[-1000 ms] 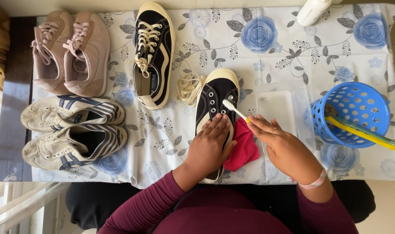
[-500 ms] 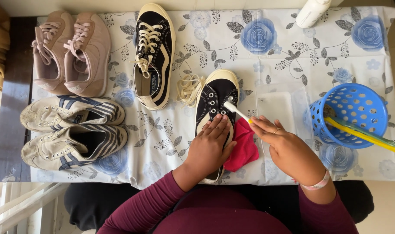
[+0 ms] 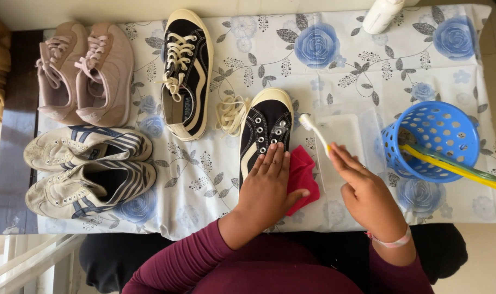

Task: The person removes the laces from a black canvas sneaker, then uses a toothbrush to scrub the shoe's eyelet area and upper fabric. The removed laces are placed on the table, and the shoe remains on the table after scrubbing.

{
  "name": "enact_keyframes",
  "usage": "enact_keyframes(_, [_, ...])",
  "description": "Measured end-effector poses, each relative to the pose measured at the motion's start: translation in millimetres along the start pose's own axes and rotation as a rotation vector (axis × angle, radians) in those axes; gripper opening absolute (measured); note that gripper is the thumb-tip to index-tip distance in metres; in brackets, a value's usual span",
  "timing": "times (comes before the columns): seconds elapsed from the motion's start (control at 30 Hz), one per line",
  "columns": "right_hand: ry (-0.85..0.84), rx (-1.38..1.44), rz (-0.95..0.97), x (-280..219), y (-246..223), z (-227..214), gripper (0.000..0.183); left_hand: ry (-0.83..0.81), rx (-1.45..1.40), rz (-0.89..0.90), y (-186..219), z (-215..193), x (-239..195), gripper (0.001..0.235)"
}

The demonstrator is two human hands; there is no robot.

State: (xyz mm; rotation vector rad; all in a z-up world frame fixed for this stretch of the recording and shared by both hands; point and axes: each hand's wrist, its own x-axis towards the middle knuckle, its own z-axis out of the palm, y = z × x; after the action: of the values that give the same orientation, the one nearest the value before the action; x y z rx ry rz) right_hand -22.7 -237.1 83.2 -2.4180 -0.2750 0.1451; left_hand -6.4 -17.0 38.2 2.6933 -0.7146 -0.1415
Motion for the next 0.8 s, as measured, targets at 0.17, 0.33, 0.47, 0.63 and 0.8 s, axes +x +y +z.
enact_keyframes(0.17, [0.099,-0.097,0.044,-25,20,-4,0.067,0.026,0.014,0.085,40,9,6,0.095])
enact_keyframes(0.33, [0.031,-0.219,-0.021,-33,57,1,0.070,0.009,0.123,0.150,54,41,11,0.100])
enact_keyframes(0.47, [-0.051,-0.412,-0.061,-30,79,11,0.069,0.064,0.154,0.186,53,37,10,0.087])
enact_keyframes(0.63, [-0.161,-0.502,-0.059,-22,82,14,0.079,0.134,0.180,0.201,53,36,9,0.072])
enact_keyframes(0.8, [-0.042,-0.614,-0.040,-20,62,3,0.060,0.086,0.140,0.194,54,44,15,0.048])
